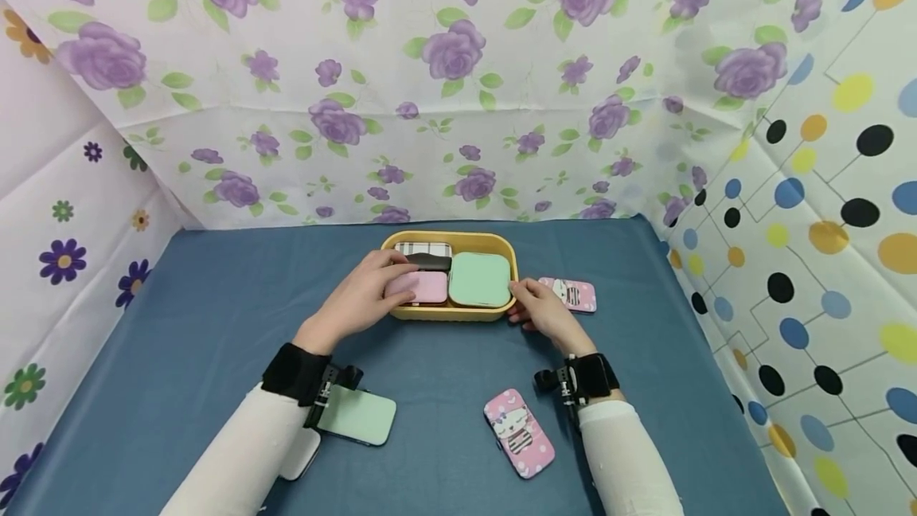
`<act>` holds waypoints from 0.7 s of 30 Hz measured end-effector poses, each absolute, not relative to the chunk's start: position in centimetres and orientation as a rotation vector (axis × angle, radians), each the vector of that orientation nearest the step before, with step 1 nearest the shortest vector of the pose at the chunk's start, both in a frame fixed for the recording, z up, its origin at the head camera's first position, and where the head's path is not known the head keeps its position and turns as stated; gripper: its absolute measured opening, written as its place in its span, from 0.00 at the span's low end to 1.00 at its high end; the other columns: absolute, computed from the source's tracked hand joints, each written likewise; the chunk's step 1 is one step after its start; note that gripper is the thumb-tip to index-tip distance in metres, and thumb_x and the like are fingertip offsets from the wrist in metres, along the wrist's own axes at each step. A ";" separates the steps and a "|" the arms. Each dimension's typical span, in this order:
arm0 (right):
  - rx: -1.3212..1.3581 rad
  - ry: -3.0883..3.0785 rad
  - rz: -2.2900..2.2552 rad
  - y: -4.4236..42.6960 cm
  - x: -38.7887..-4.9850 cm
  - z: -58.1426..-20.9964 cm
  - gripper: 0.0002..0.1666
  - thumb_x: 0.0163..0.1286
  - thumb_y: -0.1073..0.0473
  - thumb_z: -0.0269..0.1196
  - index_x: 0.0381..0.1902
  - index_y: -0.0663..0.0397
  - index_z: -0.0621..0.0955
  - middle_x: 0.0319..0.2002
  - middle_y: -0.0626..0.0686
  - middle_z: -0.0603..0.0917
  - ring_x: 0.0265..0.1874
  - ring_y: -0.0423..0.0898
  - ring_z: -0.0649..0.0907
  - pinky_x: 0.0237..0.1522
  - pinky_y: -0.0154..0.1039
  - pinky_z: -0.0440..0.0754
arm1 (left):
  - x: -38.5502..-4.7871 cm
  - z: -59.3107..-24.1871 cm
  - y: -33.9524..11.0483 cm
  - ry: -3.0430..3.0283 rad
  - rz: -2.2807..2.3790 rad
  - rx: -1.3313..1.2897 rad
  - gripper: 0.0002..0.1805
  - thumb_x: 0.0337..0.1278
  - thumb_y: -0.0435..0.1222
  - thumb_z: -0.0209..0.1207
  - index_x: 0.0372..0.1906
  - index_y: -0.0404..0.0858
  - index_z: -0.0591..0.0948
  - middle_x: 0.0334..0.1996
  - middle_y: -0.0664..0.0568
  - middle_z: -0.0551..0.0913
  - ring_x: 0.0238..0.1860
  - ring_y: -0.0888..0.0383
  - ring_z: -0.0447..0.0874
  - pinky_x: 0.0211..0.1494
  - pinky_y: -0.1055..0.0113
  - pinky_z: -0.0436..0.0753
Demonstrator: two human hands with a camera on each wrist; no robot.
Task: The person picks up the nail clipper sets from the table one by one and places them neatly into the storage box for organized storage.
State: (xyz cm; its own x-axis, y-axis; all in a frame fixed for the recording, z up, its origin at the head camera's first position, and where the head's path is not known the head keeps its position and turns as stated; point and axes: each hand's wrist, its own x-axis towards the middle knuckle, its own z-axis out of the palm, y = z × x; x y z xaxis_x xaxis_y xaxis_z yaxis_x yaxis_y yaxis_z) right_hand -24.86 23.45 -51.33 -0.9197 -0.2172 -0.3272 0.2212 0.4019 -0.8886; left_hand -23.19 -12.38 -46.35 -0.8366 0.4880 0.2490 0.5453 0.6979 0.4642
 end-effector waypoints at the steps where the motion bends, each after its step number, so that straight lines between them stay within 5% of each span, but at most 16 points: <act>1: 0.004 2.268 -1.532 23.5 -24.9 -51.4 0.29 0.86 0.34 0.51 0.57 0.54 0.78 0.45 0.55 0.85 0.45 0.51 0.86 0.46 0.44 0.82 | -23.0 -46.2 -12.6 -2.782 -0.820 -0.855 0.25 0.72 0.42 0.70 0.68 0.36 0.84 0.61 0.43 0.80 0.64 0.46 0.75 0.66 0.49 0.77; 21: -0.007 2.296 -1.525 23.5 -24.9 -51.6 0.31 0.84 0.32 0.52 0.54 0.55 0.78 0.43 0.56 0.85 0.42 0.50 0.87 0.44 0.42 0.82 | -18.1 -46.3 -16.8 -2.819 -0.796 -0.845 0.27 0.72 0.44 0.70 0.71 0.40 0.82 0.64 0.45 0.80 0.66 0.46 0.77 0.68 0.45 0.76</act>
State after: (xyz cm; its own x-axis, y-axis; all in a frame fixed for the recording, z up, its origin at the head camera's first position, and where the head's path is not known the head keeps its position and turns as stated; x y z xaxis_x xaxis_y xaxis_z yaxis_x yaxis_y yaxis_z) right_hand -24.86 23.45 -51.62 -0.9267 -0.2120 -0.3102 0.2036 0.4105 -0.8888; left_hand -18.08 -16.81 -46.31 -0.8423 0.4873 0.2303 0.5358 0.7107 0.4559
